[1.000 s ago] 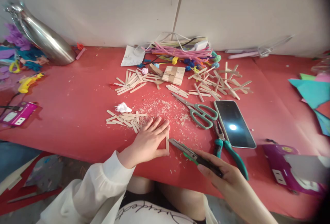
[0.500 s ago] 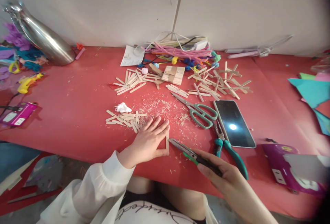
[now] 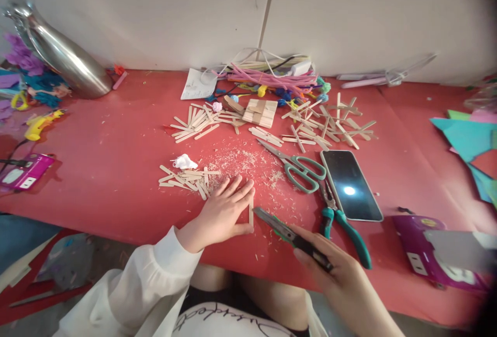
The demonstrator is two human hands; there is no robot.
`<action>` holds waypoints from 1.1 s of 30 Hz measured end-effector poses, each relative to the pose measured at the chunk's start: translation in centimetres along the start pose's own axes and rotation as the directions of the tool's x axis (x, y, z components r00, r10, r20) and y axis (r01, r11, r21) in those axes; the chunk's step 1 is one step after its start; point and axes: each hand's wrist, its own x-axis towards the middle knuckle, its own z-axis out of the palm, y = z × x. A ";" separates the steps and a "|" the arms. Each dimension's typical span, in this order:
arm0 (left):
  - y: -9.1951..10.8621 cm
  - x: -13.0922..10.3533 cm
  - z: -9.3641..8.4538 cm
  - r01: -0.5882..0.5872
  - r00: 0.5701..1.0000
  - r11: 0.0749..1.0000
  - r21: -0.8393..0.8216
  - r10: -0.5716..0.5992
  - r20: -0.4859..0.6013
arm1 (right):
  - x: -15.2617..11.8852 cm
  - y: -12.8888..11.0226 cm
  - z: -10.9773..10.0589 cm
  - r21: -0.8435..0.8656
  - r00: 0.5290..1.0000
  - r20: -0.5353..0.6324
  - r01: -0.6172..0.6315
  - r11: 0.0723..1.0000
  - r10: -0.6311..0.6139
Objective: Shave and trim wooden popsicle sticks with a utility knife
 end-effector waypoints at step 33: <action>0.1 -0.9 -0.6 0.065 0.957 0.998 -0.009 -0.065 -0.281 | -2.7 0.6 1.3 -0.476 0.878 -0.118 0.360 0.802 -0.464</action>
